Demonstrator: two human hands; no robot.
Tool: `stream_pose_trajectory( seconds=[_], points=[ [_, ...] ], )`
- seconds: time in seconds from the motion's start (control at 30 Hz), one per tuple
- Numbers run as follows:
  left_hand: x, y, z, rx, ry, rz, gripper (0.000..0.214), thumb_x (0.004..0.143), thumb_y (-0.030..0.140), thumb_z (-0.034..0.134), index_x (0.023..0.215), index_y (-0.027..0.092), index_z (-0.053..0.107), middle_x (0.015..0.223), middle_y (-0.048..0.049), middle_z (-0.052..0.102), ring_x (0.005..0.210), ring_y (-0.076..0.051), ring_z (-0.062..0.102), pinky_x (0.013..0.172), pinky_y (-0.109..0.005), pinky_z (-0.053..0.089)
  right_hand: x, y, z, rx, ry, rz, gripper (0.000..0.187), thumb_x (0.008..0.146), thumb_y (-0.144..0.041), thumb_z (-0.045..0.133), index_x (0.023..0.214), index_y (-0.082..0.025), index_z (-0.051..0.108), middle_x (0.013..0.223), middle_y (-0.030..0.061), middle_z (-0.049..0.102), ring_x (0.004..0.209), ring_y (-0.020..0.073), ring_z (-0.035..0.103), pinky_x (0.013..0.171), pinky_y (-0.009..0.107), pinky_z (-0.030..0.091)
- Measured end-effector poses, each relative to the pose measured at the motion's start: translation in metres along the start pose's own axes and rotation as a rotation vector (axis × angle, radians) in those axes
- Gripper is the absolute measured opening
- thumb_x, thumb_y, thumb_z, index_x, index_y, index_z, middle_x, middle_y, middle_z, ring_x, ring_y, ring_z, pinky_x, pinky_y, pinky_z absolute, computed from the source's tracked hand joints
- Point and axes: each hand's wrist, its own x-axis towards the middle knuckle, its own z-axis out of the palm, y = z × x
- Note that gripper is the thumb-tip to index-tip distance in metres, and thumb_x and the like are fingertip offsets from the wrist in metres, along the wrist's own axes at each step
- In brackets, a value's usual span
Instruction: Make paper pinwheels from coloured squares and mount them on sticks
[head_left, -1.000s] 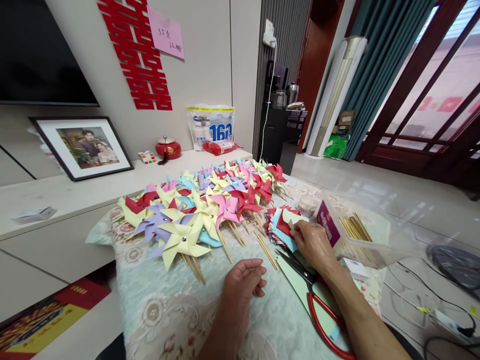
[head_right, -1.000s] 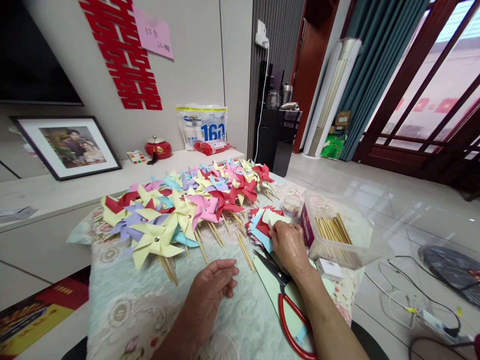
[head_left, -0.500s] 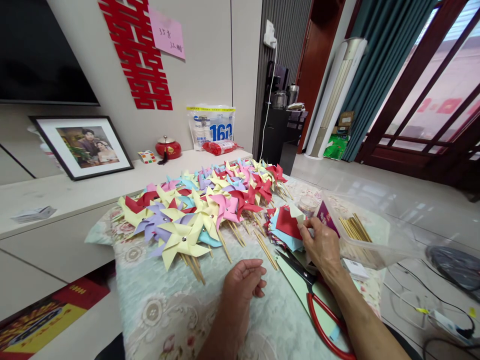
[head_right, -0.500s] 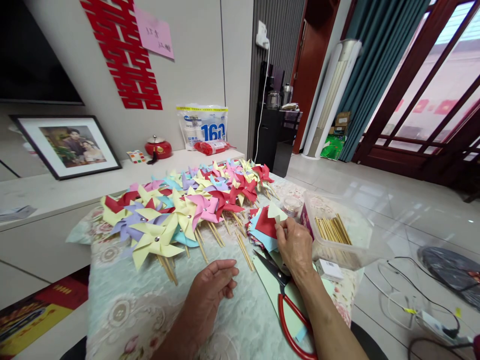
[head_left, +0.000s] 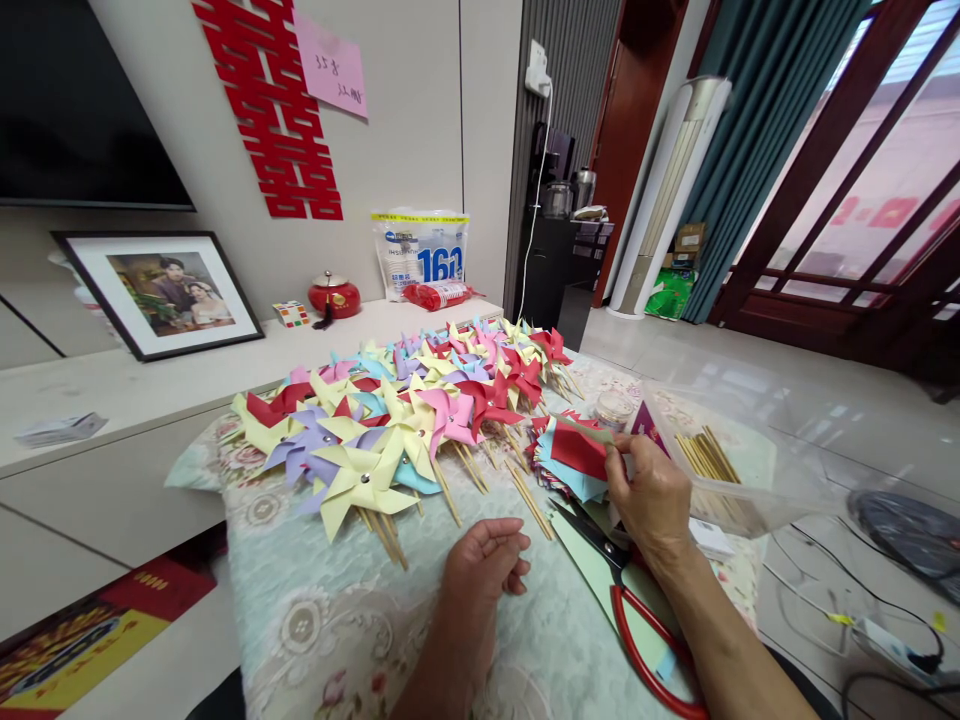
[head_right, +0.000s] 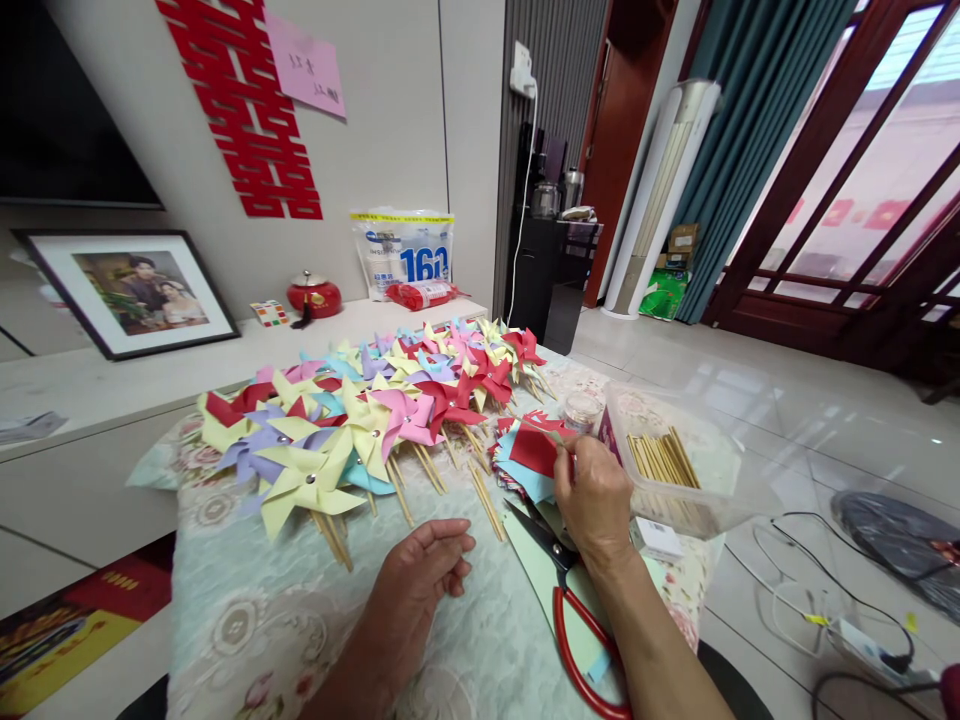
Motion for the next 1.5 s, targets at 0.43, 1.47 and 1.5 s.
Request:
stream_pose_trajectory(
  seconds=[0.43, 1.47, 1.5],
  points=[
    [-0.001, 0.005, 0.000, -0.062, -0.015, -0.025, 0.028, 0.066, 0.024, 0.077, 0.090, 0.011, 0.070, 0.082, -0.0070, 0.071, 0.060, -0.012, 0.060, 0.053, -0.025, 0.045, 0.011, -0.018, -0.041, 0.845, -0.332, 0.563, 0.030, 0.082, -0.043, 0.071, 0.068, -0.020, 0.057, 0.058, -0.0044, 0.054, 0.051, 0.0104, 0.046, 0.051, 0.023, 0.036],
    [-0.040, -0.004, -0.060, 1.241, 0.226, 0.994, 0.059, 0.080, 0.006, 0.054, 0.137, 0.021, 0.049, 0.137, -0.0160, 0.052, 0.128, -0.032, 0.048, 0.102, -0.053, 0.044, -0.033, -0.071, -0.051, 0.674, -0.673, -0.531, 0.016, 0.096, -0.013, 0.044, 0.093, -0.019, 0.059, 0.086, 0.0082, 0.067, 0.083, 0.0207, 0.062, 0.079, 0.037, 0.047],
    [-0.041, -0.007, -0.063, 1.294, 0.203, 1.029, 0.054, 0.081, 0.004, 0.053, 0.132, 0.021, 0.053, 0.136, -0.0154, 0.054, 0.129, -0.032, 0.048, 0.103, -0.053, 0.043, -0.034, -0.071, -0.052, 0.680, -0.702, -0.538, 0.016, 0.096, -0.014, 0.044, 0.092, -0.020, 0.059, 0.086, 0.0079, 0.067, 0.083, 0.0205, 0.062, 0.079, 0.037, 0.047]
  ],
)
